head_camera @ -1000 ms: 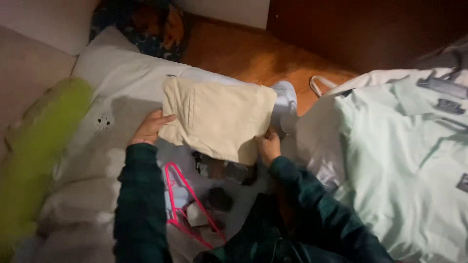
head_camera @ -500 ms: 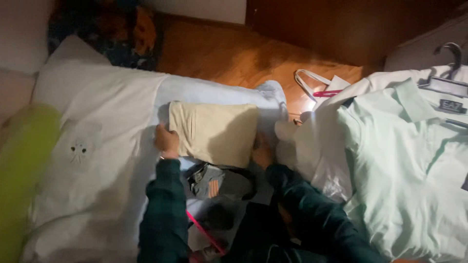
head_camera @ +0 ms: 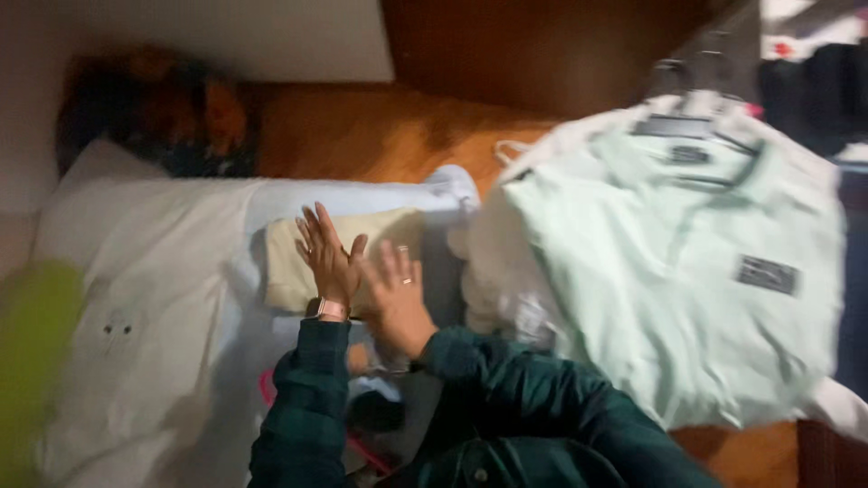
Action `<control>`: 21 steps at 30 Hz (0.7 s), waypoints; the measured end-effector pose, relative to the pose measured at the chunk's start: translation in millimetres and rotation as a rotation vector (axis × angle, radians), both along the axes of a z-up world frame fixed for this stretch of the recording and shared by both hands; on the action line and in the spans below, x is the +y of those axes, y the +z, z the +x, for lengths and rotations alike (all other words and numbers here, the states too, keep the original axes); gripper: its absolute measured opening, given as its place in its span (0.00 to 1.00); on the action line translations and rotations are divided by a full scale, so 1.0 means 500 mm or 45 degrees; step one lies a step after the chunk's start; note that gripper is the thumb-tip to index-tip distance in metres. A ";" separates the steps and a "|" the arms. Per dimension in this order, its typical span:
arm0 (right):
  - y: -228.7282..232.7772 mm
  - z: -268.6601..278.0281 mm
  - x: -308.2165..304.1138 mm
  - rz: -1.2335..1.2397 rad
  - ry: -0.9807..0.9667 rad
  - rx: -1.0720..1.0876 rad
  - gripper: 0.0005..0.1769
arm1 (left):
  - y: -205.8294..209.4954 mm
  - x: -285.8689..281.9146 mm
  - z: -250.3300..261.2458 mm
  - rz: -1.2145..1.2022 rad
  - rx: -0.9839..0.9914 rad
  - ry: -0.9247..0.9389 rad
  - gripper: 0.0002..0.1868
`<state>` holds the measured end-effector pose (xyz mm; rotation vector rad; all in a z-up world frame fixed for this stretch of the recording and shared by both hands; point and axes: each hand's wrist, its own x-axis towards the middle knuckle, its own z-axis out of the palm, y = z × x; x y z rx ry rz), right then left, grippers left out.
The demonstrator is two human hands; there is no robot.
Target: The person removes trousers and a polo shirt from hangers, smooths them on a surface, and folds them before placing them on a bed.
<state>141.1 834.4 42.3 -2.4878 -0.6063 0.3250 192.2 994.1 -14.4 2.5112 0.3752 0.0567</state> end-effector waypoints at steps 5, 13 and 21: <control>0.161 -0.013 -0.142 0.363 -0.175 -0.347 0.46 | 0.233 -0.239 0.039 -0.294 -0.427 -0.284 0.46; 0.233 -0.075 -0.610 0.007 -0.546 -0.297 0.49 | 0.092 -0.554 0.227 -0.017 -0.666 -0.603 0.26; 0.141 -0.167 -0.961 -0.136 -0.703 -0.205 0.46 | 0.162 -0.640 0.327 0.379 -0.004 -0.571 0.32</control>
